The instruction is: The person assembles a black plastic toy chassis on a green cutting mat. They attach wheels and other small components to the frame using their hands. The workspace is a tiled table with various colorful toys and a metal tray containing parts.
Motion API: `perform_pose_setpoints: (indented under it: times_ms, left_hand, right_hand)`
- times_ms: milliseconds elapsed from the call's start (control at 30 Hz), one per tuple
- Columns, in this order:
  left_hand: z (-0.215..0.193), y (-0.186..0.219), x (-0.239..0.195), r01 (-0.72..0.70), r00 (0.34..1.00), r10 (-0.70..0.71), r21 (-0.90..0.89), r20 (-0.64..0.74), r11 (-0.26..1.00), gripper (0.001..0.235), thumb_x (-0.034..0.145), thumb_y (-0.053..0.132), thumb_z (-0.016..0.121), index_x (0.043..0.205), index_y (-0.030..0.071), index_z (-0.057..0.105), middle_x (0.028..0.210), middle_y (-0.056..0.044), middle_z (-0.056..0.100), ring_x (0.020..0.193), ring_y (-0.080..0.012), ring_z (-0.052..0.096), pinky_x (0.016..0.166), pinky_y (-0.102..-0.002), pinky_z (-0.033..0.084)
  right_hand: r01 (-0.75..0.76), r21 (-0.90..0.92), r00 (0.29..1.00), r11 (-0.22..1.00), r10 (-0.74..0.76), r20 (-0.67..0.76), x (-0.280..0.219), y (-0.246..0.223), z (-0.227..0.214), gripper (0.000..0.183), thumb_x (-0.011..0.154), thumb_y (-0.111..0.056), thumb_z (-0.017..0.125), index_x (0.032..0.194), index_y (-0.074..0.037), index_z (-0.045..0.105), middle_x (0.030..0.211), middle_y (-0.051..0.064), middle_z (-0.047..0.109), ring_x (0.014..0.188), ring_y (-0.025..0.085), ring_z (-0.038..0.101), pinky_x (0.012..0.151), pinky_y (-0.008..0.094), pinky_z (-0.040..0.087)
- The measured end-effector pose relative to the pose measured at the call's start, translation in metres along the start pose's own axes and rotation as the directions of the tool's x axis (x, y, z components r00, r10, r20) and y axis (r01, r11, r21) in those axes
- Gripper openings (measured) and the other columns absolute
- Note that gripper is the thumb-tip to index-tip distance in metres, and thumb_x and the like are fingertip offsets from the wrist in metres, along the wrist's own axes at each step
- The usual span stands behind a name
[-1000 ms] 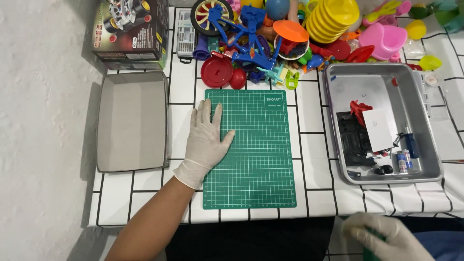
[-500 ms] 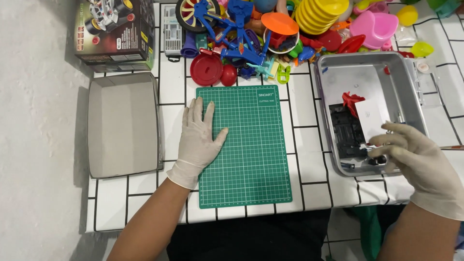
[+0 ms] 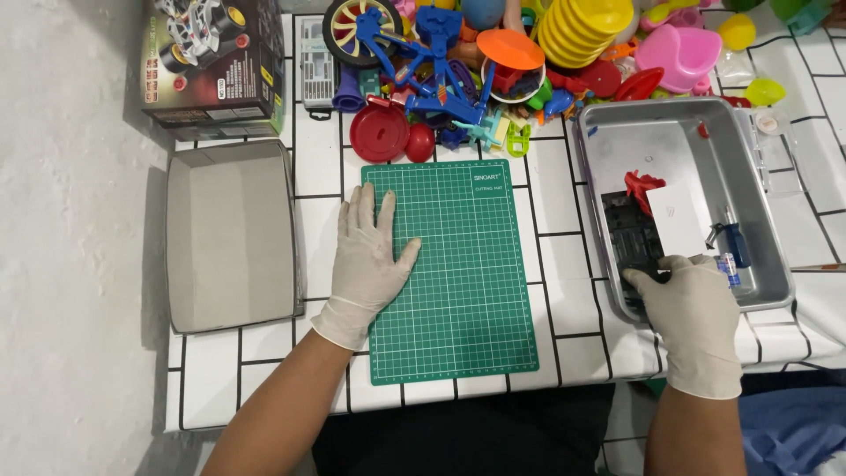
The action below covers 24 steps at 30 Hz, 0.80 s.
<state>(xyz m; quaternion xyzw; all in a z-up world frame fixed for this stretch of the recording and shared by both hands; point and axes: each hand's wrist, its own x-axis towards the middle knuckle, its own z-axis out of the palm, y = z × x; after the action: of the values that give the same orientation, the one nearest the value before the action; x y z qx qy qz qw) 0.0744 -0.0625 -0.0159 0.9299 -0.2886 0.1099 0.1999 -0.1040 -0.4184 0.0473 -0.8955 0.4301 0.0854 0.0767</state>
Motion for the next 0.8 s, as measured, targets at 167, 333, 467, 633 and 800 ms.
perform_pose_setpoints:
  times_ms: [167, 333, 467, 633, 800]
  left_hand:
    - [0.001, 0.001, -0.002, 0.014, 0.999, -0.015, 0.008, 0.042, 1.000, 0.073, 0.099, 0.052, 0.046, 0.150, 0.000, 0.041, 0.157, -0.032, 0.029, 0.148, -0.0456, 0.026, 0.124, -0.055, 0.016]
    - [-0.001, 0.000, -0.002, 0.008, 0.999, -0.007, -0.015, 0.039, 1.000, 0.073, 0.098, 0.053, 0.048, 0.149, 0.001, 0.041, 0.157, -0.032, 0.030, 0.148, -0.0469, 0.026, 0.123, -0.057, 0.017]
    - [0.001, -0.001, -0.001, 0.003, 1.000, -0.003, -0.052, 0.003, 0.999, 0.075, 0.099, 0.056, 0.047, 0.150, 0.002, 0.039, 0.155, -0.032, 0.032, 0.147, -0.0485, 0.028, 0.123, -0.058, 0.018]
    - [-0.005, 0.002, 0.000, 0.029, 0.999, -0.031, -0.133, -0.009, 0.991, 0.073, 0.099, 0.054, 0.049, 0.151, 0.004, 0.038, 0.156, -0.029, 0.033, 0.148, -0.0469, 0.027, 0.123, -0.059, 0.019]
    - [-0.006, 0.000, 0.001, 0.035, 0.999, -0.041, -0.191, -0.026, 0.981, 0.069, 0.098, 0.049, 0.053, 0.150, 0.005, 0.039, 0.154, -0.027, 0.035, 0.146, -0.0460, 0.030, 0.123, -0.060, 0.020]
  right_hand:
    - [0.008, 0.118, 0.995, 0.993, 0.004, -0.104, -0.001, 0.004, 0.007, 0.059, 0.088, -0.050, 0.076, 0.124, -0.004, 0.069, 0.125, 0.018, 0.059, 0.111, 0.037, 0.061, 0.084, 0.052, 0.053]
    - [-0.076, 0.375, 0.993, 0.924, 0.104, -0.055, -0.018, -0.018, -0.019, 0.045, 0.089, -0.036, 0.077, 0.121, -0.008, 0.063, 0.118, 0.011, 0.068, 0.100, 0.032, 0.065, 0.083, 0.047, 0.048]
    - [-0.067, 0.832, 0.984, 0.551, 0.172, -0.034, -0.018, -0.017, -0.022, 0.033, 0.094, -0.004, 0.073, 0.126, -0.006, 0.061, 0.091, 0.012, 0.064, 0.073, 0.020, 0.071, 0.063, 0.027, 0.060]
    - [0.085, 0.823, 0.964, 0.561, 0.164, -0.211, -0.005, 0.022, -0.016, 0.033, 0.098, -0.010, 0.073, 0.130, -0.011, 0.063, 0.081, -0.005, 0.050, 0.070, 0.004, 0.050, 0.063, 0.019, 0.044]
    - [0.112, 0.768, 0.977, 0.630, 0.070, -0.200, -0.018, 0.029, -0.048, 0.051, 0.097, -0.005, 0.070, 0.145, -0.003, 0.055, 0.078, -0.006, 0.037, 0.073, 0.007, 0.042, 0.073, 0.020, 0.040]
